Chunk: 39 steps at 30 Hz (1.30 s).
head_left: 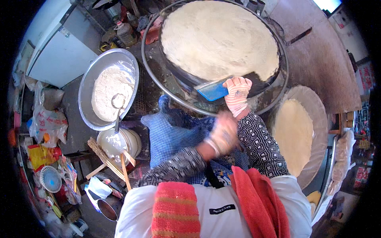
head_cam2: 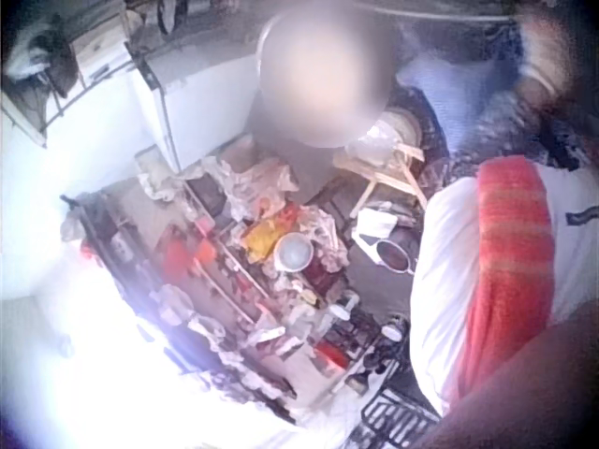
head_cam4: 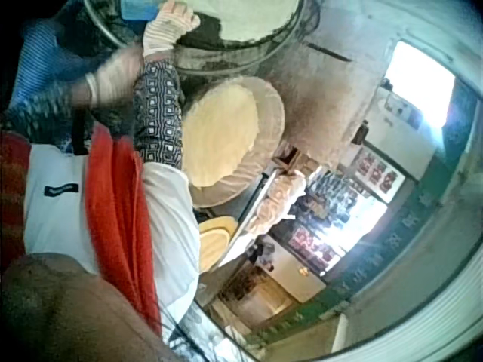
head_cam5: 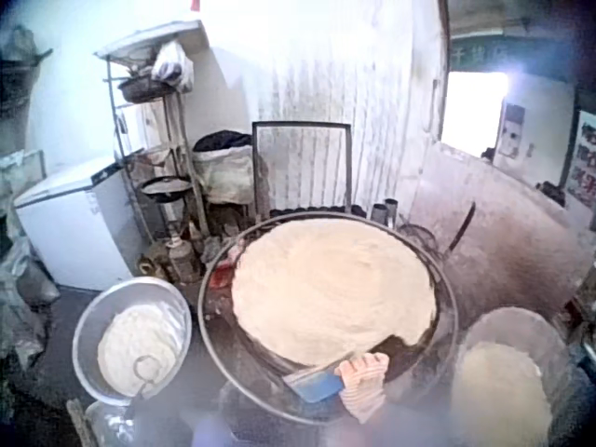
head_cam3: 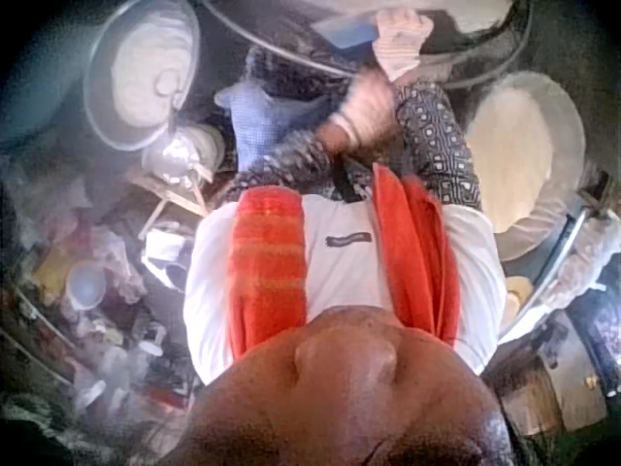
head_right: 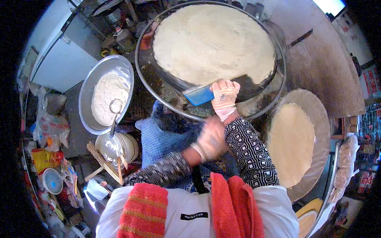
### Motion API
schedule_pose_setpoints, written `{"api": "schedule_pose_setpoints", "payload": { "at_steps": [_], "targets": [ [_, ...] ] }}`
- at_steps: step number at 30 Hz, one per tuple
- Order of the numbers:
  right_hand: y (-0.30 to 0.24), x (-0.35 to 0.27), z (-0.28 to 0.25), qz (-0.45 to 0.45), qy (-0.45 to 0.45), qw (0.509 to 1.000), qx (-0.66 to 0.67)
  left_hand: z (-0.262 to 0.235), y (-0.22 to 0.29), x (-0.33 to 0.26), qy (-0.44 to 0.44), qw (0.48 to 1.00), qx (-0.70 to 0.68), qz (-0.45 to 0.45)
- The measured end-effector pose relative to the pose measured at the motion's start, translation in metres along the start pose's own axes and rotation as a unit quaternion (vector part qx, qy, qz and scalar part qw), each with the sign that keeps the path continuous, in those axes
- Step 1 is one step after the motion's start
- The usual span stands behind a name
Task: The person spreads batter on a large circular griddle using a wooden stick, flips the crepe with a scraper, and moves the finished crepe to a basket.
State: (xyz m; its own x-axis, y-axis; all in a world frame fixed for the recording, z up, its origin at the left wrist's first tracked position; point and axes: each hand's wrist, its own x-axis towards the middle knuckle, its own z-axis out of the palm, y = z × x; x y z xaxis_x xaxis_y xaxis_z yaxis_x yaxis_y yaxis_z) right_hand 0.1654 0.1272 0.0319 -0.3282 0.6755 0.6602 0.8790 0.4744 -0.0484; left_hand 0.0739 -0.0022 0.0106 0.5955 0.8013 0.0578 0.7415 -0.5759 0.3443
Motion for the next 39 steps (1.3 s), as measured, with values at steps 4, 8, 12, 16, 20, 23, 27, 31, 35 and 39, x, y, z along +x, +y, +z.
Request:
{"api": "schedule_pose_setpoints", "payload": {
  "at_steps": [4, 8, 12, 16, 20, 23, 27, 31, 35, 39],
  "targets": [
    [0.009, -0.004, -0.006, -0.006, 0.019, 1.000, -0.012, 0.006, 0.045, -0.060, 0.023, 0.966, -0.062, 0.248],
    [0.004, -0.012, -0.009, 0.019, 0.020, 1.000, -0.001, -0.073, -0.048, -0.097, -0.052, 0.991, 0.013, -0.120],
    [-0.001, -0.009, -0.008, 0.040, -0.008, 0.999, -0.024, -0.060, -0.109, -0.134, -0.022, 0.938, 0.118, -0.326],
    [-0.008, -0.004, -0.001, 0.041, -0.013, 0.998, -0.043, -0.043, -0.118, -0.134, -0.021, 0.925, 0.035, -0.378],
    [-0.014, 0.000, 0.005, 0.037, -0.032, 0.997, -0.060, -0.039, -0.121, -0.136, 0.000, 0.927, 0.033, -0.374],
    [-0.018, 0.002, 0.007, 0.038, -0.038, 0.996, -0.068, -0.039, -0.123, -0.141, 0.006, 0.926, 0.013, -0.378],
    [-0.023, 0.010, 0.012, 0.056, -0.051, 0.994, -0.077, -0.042, -0.124, -0.141, 0.002, 0.922, 0.007, -0.387],
    [-0.023, 0.014, 0.016, 0.042, -0.046, 0.996, -0.066, -0.041, -0.127, -0.146, 0.018, 0.919, 0.006, -0.393],
    [-0.026, 0.021, 0.024, 0.056, -0.049, 0.994, -0.083, -0.044, -0.128, -0.146, 0.022, 0.916, -0.006, -0.400],
    [-0.026, 0.027, 0.034, 0.037, -0.018, 0.997, -0.072, -0.045, -0.128, -0.147, 0.038, 0.917, -0.018, -0.397]
  ]
}}
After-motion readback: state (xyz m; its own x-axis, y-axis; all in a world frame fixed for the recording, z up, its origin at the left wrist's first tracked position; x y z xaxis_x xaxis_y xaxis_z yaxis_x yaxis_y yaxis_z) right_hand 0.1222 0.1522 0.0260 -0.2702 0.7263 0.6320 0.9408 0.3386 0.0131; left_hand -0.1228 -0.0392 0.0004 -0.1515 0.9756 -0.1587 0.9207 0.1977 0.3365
